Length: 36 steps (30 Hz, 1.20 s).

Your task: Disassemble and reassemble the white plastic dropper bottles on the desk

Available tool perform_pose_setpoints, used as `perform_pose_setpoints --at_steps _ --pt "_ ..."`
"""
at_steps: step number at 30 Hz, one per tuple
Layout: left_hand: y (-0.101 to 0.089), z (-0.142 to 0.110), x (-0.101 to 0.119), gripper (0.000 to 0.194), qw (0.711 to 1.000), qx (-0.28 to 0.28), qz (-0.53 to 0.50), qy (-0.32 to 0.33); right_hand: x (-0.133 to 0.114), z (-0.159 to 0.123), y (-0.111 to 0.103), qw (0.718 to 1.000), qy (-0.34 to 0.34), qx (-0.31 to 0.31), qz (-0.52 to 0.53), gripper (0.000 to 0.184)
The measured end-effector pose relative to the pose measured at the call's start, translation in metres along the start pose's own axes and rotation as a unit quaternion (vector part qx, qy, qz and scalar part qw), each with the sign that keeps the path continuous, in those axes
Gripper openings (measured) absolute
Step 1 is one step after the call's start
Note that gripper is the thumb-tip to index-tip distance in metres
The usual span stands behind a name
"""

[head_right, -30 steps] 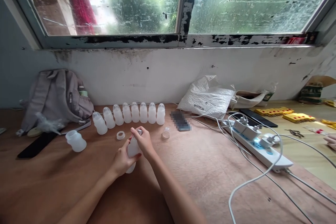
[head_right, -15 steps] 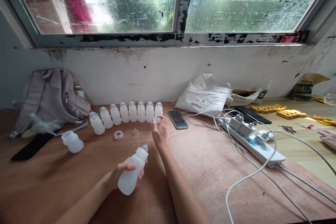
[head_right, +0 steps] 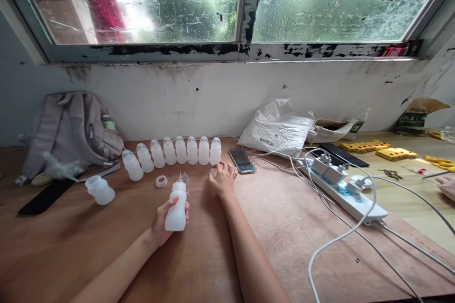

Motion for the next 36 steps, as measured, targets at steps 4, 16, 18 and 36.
perform_pose_setpoints --at_steps 4,16,18,36 --pt "-0.001 0.001 0.004 0.037 1.000 0.011 0.005 0.024 -0.019 -0.003 -0.009 0.995 -0.007 0.042 0.089 0.019" --pt "-0.007 0.005 0.014 0.020 0.979 0.018 0.199 0.045 -0.107 -0.034 -0.001 0.720 0.197 -0.301 0.593 0.029" --pt "-0.009 0.003 0.014 0.020 0.985 -0.010 0.170 0.009 -0.109 -0.035 -0.002 0.689 0.209 -0.296 0.628 0.031" --pt "-0.025 0.003 0.007 0.040 0.943 -0.291 -0.161 0.009 -0.098 -0.043 0.006 0.511 0.200 -0.404 0.732 0.024"
Point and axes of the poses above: each hand's wrist, its own z-axis towards the middle knuckle, its own y-axis out of the palm, x = y × z, the point moved 1 cm from there along z, towards the middle knuckle, and after that the axes turned 8 degrees about z, right-handed, at the moved point
